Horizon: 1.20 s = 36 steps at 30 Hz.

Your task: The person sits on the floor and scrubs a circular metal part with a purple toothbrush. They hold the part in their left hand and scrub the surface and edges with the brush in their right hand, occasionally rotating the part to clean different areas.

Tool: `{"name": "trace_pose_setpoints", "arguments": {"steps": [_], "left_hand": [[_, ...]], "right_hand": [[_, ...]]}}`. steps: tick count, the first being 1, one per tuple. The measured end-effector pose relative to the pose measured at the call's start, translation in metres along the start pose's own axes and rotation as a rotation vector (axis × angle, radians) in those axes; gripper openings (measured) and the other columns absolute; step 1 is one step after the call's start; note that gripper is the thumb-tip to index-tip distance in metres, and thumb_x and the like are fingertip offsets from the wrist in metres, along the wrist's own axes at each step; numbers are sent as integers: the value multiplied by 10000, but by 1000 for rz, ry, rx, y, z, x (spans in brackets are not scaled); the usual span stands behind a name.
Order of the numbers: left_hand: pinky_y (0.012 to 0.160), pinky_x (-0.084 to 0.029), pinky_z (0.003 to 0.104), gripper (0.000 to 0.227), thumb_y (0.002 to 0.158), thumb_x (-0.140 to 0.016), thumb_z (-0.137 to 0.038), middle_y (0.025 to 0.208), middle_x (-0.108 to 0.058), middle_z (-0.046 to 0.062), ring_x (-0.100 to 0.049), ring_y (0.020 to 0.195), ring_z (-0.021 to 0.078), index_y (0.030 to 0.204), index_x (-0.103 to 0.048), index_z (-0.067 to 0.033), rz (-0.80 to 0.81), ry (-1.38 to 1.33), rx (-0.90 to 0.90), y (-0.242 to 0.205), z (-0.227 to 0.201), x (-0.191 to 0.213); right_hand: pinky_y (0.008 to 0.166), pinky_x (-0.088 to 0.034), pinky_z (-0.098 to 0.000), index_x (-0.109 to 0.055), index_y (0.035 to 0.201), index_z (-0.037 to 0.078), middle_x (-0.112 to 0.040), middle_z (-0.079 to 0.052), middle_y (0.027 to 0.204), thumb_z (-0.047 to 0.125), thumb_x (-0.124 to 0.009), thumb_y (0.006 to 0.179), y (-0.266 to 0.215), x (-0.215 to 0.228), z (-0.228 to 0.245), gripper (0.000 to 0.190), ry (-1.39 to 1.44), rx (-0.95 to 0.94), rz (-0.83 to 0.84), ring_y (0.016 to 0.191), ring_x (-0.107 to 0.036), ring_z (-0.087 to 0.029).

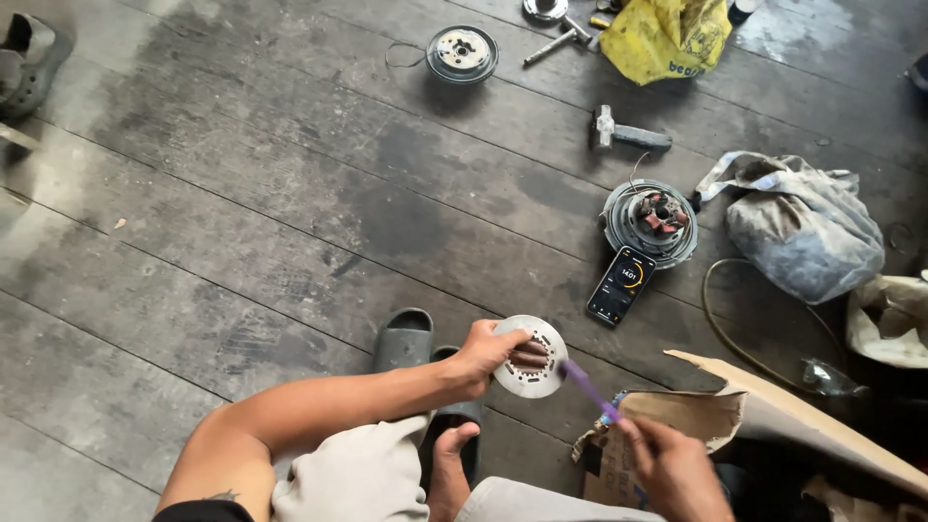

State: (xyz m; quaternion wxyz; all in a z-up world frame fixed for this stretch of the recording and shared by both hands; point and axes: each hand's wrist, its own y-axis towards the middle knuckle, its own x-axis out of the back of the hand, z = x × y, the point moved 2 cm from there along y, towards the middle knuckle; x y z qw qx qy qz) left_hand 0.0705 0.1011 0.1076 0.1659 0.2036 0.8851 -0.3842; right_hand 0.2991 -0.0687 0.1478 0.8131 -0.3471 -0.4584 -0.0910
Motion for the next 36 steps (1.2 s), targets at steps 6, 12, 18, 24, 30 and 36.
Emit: {"name": "trace_pose_setpoints", "arguments": {"steps": [6, 12, 18, 24, 30, 36], "left_hand": [[850, -636, 396, 157, 962, -633, -117, 1007, -755, 224, -746, 920, 315, 1008, -647, 33, 86, -247, -29, 11, 5, 21], [931, -584, 392, 431, 1025, -553, -335, 1136, -738, 154, -721, 963, 228, 1258, -641, 17, 393, -562, 200, -28, -25, 18], [1064, -479, 408, 461, 1036, -530, -374, 1270, -694, 169, -660, 1142, 272, 1300, -641, -13, 607, -576, 191, -39, -36, 13], [1186, -385, 575, 532, 927, -572, -415, 1403, -583, 239, -565, 1315, 402, 1300, -590, -37, 586, -566, 201, -53, -44, 1], [1059, -492, 615, 606, 1043, -478, -534, 1452, -567, 291, -596, 1308, 366, 1447, -531, -86, 684, -573, 181, -32, -33, 0], [1086, -491, 587, 567, 1042, -539, -491, 1370, -611, 265, -612, 1246, 390, 1472, -553, -123, 662, -739, 96, -14, -35, -5]], "right_hand": [[504, -471, -284, -860, 999, 82, -733, -55, 594, 247, -737, 901, -1, -10, 14, 229, 293, 118, 61, 501, -576, -149], [498, -510, -292, -851, 979, 155, -736, -10, 581, 260, -721, 880, -16, -12, 45, 194, 280, 299, -51, 474, -602, -141], [448, -402, -318, -824, 1042, 44, -654, -80, 552, 185, -699, 917, -17, -4, 56, 227, 422, 164, -168, 453, -501, -171], [451, -420, -311, -858, 1019, 140, -646, -32, 533, 222, -711, 898, -8, -25, 57, 207, 346, 253, -21, 458, -512, -145], [447, -457, -292, -828, 1010, 62, -751, -80, 561, 221, -727, 872, -10, -7, 48, 233, 372, 254, -155, 440, -580, -158], [442, -427, -280, -815, 1042, 80, -668, -67, 542, 159, -720, 897, 9, -23, 4, 191, 383, 315, -341, 450, -550, -152]]}}
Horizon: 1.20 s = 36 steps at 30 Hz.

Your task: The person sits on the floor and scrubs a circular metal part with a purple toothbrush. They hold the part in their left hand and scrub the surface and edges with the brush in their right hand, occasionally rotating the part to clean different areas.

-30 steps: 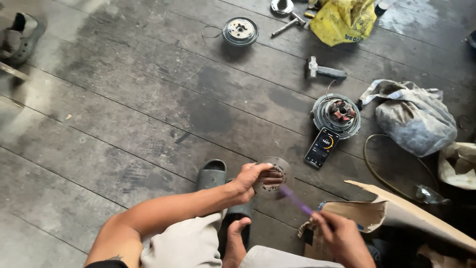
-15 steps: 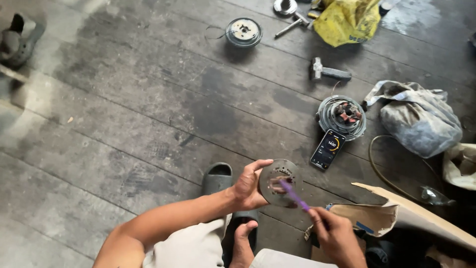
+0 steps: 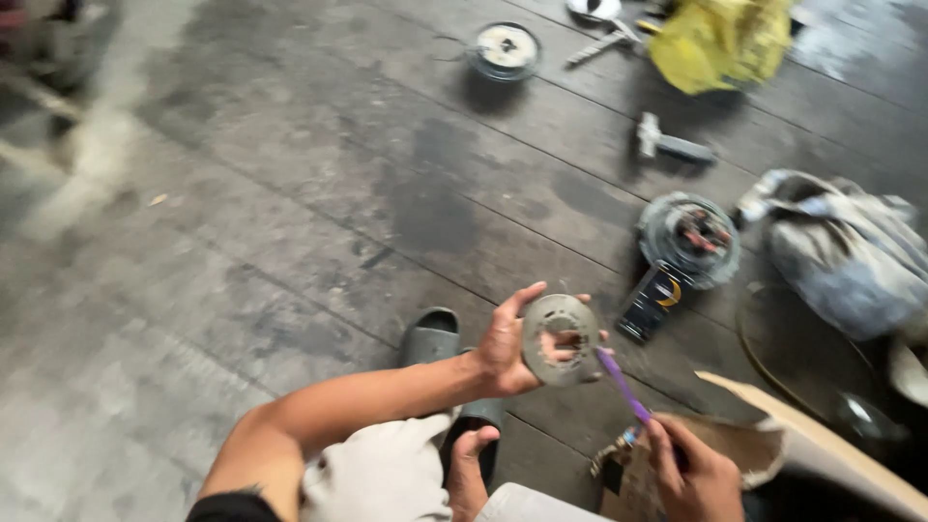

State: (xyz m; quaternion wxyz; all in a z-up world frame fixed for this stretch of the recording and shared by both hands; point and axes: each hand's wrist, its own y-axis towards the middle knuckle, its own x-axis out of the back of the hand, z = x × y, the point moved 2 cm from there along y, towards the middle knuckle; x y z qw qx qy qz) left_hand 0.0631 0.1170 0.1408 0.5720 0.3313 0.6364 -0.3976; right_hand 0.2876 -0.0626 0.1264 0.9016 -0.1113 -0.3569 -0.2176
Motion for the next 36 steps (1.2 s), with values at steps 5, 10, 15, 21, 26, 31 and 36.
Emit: {"name": "trace_pose_setpoints", "arguments": {"steps": [5, 10, 15, 21, 26, 31, 36], "left_hand": [[1046, -512, 543, 488, 998, -598, -480, 1278, -637, 241, -615, 1220, 450, 1352, -616, -145, -42, 27, -130, 8, -4, 1], [985, -541, 579, 439, 1007, -595, -464, 1252, -658, 221, -647, 1173, 407, 1332, -606, -171, -49, 16, -142, 13, -1, 0], [953, -575, 524, 437, 997, -595, -450, 1264, -664, 239, -673, 1131, 403, 1325, -619, -162, -57, 36, -159, 14, -3, 0], [998, -537, 445, 415, 972, -607, -441, 1250, -678, 202, -677, 1137, 389, 1300, -645, -189, -71, 6, -124, 10, -3, -5], [945, -585, 524, 412, 977, -594, -434, 1237, -671, 209, -671, 1138, 381, 1293, -626, -172, -74, 47, -164, 6, -6, -5], [938, -588, 497, 431, 945, -628, -443, 1257, -665, 193, -662, 1164, 367, 1297, -629, -195, -134, 28, -163, -1, -9, -13], [964, -577, 494, 435, 965, -596, -432, 1245, -669, 184, -664, 1158, 363, 1323, -606, -184, -109, 86, -205, -3, -11, -11]], "right_hand": [[474, -505, -265, -850, 987, 45, -731, -84, 633, 117, -745, 858, 4, -36, -33, 181, 145, 90, 114, 492, -653, -151], [460, -496, -275, -853, 965, 13, -673, -91, 538, 93, -716, 909, 8, -44, -50, 169, 282, -20, 61, 454, -590, -158], [465, -472, -264, -889, 935, 19, -695, -81, 541, 145, -713, 887, 4, -54, -47, 222, 297, -20, 293, 460, -602, -152], [472, -434, -279, -862, 982, 101, -604, -59, 493, 233, -696, 944, 12, -17, -20, 215, 23, -112, 78, 445, -547, -159], [475, -469, -251, -878, 990, 72, -658, -19, 579, 148, -711, 901, 4, -47, -31, 203, 216, -11, 331, 492, -576, -120], [467, -444, -275, -872, 1008, 56, -701, -30, 622, 89, -732, 884, 8, -32, -28, 189, 163, -36, 252, 506, -555, -129], [440, -397, -270, -892, 950, 90, -594, -16, 519, 176, -712, 907, -4, -43, -9, 204, 203, -47, 307, 462, -514, -129]]}}
